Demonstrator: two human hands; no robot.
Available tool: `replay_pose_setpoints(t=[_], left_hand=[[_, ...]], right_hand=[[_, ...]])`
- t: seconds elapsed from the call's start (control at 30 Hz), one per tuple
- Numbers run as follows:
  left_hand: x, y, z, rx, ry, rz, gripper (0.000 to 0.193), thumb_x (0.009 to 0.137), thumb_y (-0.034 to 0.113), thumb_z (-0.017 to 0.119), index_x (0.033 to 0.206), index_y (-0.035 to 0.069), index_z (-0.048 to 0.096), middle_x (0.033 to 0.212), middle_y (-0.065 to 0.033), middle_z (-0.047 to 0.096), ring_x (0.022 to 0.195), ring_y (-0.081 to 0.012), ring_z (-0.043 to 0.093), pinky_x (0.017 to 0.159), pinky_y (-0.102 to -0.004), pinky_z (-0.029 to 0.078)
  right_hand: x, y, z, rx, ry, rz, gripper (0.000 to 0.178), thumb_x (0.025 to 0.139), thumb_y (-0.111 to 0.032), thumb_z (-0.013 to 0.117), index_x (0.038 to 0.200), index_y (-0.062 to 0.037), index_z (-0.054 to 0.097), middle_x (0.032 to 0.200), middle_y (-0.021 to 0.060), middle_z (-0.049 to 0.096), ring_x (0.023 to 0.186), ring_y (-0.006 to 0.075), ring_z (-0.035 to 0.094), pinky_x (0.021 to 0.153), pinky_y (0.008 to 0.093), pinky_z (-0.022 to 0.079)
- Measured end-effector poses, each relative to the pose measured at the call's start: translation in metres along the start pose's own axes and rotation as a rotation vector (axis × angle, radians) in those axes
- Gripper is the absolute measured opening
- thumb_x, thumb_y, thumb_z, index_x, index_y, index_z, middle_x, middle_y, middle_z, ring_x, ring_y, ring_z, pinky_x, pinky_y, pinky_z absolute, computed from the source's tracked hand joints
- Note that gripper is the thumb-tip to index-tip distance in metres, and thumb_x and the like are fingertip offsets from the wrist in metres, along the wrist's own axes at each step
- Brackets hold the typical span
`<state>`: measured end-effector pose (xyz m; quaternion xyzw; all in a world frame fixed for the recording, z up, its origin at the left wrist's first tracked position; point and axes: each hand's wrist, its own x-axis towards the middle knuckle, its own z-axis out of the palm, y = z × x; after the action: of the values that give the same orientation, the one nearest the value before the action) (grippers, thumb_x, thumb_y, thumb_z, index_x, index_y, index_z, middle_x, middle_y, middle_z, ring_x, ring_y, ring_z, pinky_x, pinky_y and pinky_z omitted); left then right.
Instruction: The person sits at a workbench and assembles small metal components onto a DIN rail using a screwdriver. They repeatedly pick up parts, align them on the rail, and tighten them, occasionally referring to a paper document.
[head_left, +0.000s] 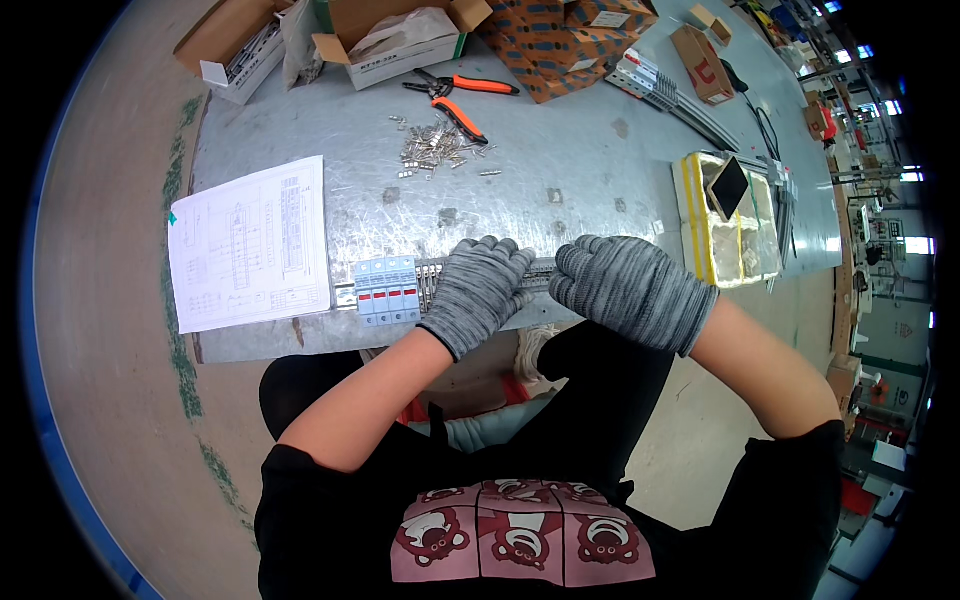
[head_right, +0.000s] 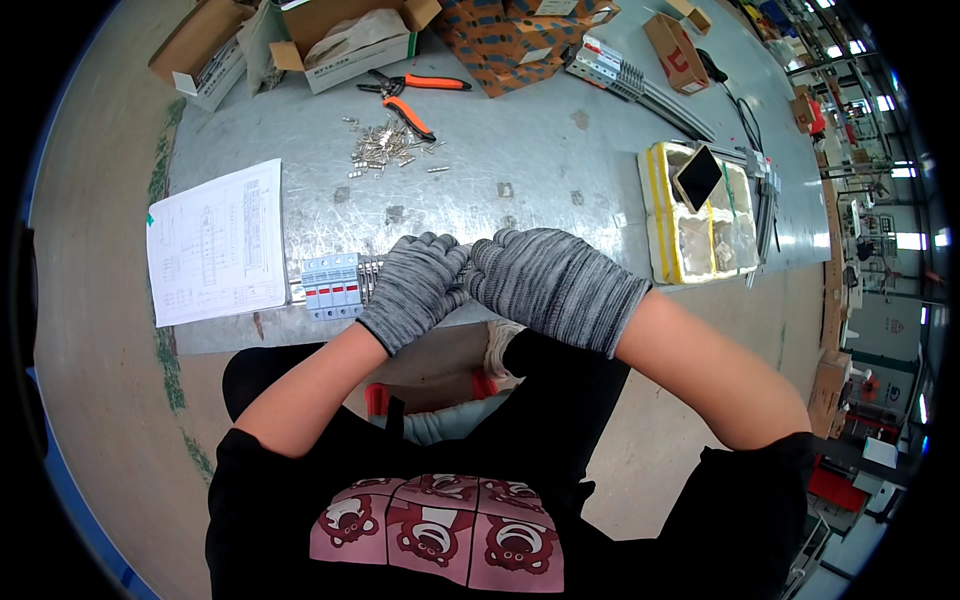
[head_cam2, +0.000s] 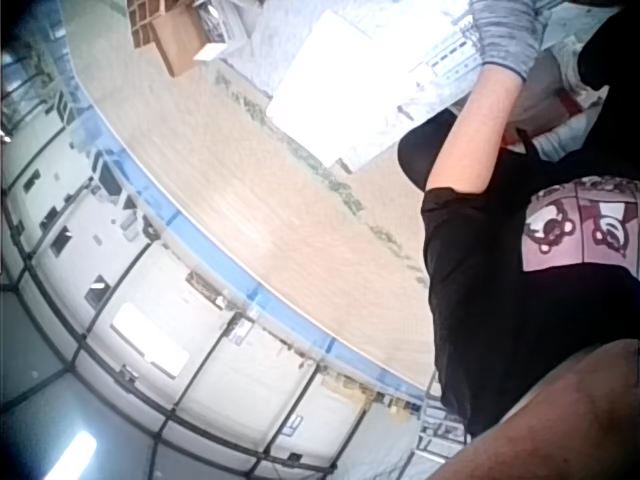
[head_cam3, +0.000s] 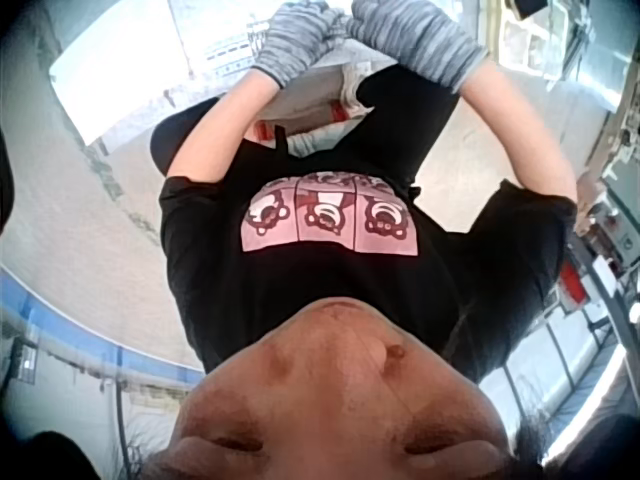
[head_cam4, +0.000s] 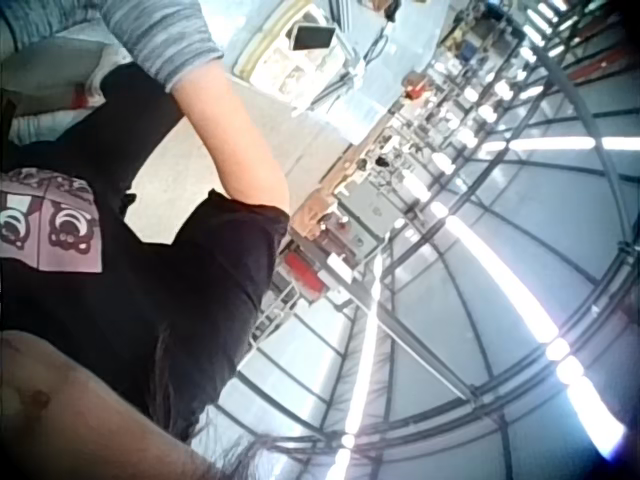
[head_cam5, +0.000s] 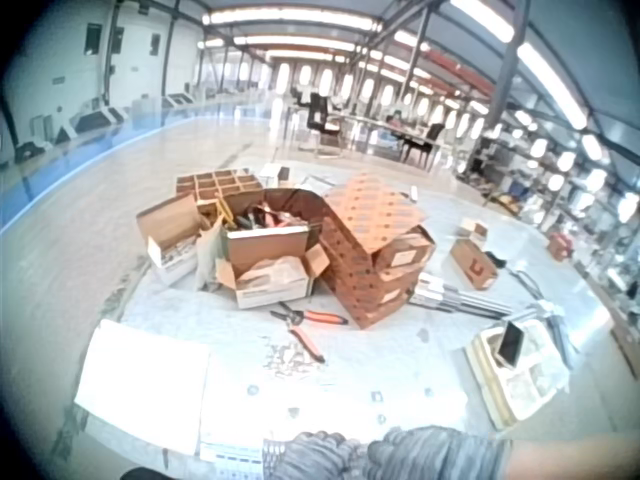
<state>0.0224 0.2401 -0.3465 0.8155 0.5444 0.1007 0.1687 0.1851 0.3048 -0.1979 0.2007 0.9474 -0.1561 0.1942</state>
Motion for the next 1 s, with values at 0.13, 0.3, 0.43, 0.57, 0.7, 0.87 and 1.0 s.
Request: replay_pose_setpoints(t=[0.13,0.3,0.43,0.57,0.7,0.87,1.0], left_hand=[[0.0,-0.002,0.001,-0.042,0.0,0.006,0.054,0.085,0.045,0.066,0.126,0.01,0.059,0.113,-0.0085,0.062,0.108,-0.0238,0.058,0.095,-0.0391,0.043],[0.001,0.0,0.001,-0.024,-0.007,-0.014,0.053,0.084,0.044,0.067,0.124,0.01,0.06,0.112,-0.009,0.062,0.107,-0.0239,0.059,0.094,-0.0392,0.044],[0.0,0.001,0.001,-0.007,0.026,0.005,0.051,0.083,0.042,0.068,0.122,0.01,0.06,0.111,-0.0091,0.062,0.107,-0.024,0.059,0.093,-0.0388,0.044],[0.001,0.001,-0.002,0.021,-0.039,-0.024,0.049,0.084,0.044,0.066,0.118,0.009,0.062,0.11,-0.0089,0.062,0.107,-0.0243,0.058,0.093,-0.039,0.044],[0.002,0.004,-0.006,0.037,-0.072,-0.023,0.048,0.087,0.047,0.062,0.115,0.008,0.063,0.11,-0.01,0.061,0.107,-0.0245,0.058,0.092,-0.0398,0.044],[-0.002,0.0,-0.004,0.003,-0.026,0.005,0.05,0.09,0.046,0.06,0.122,0.008,0.061,0.114,-0.0112,0.061,0.11,-0.0247,0.057,0.095,-0.0393,0.043],[-0.001,-0.002,-0.006,-0.029,-0.033,0.012,0.053,0.089,0.044,0.06,0.129,0.009,0.058,0.116,-0.0101,0.061,0.111,-0.0248,0.057,0.097,-0.0399,0.042]], right_hand=[[0.0,0.004,-0.007,-0.173,-0.043,-0.031,0.019,0.089,-0.013,0.058,0.106,-0.0058,0.063,0.095,0.0128,0.06,0.088,0.0282,0.066,0.072,0.0377,0.057],[0.006,-0.012,-0.001,-0.294,-0.111,0.09,0.02,0.089,-0.014,0.058,0.107,-0.0058,0.063,0.095,0.0127,0.06,0.089,0.0279,0.067,0.07,0.0375,0.058],[0.008,-0.019,-0.003,-0.158,-0.117,0.128,0.022,0.091,-0.014,0.057,0.11,-0.0057,0.063,0.095,0.0134,0.06,0.088,0.0279,0.067,0.069,0.0388,0.058],[0.017,-0.029,-0.016,-0.203,-0.167,0.233,0.022,0.091,-0.015,0.058,0.111,-0.0059,0.063,0.098,0.0156,0.062,0.088,0.0293,0.069,0.071,0.0404,0.058],[0.02,-0.033,-0.015,-0.168,-0.125,0.361,0.021,0.09,-0.017,0.061,0.107,-0.0062,0.064,0.096,0.0168,0.065,0.09,0.0317,0.07,0.072,0.0427,0.057],[0.011,-0.019,-0.004,-0.114,0.033,0.344,0.021,0.09,-0.023,0.064,0.102,-0.007,0.064,0.09,0.0154,0.065,0.085,0.0332,0.068,0.072,0.0423,0.055],[-0.018,0.019,-0.018,0.222,0.469,0.294,0.014,0.085,-0.009,0.069,0.098,-0.0036,0.068,0.089,0.0122,0.069,0.084,0.0288,0.067,0.081,0.0364,0.054]])
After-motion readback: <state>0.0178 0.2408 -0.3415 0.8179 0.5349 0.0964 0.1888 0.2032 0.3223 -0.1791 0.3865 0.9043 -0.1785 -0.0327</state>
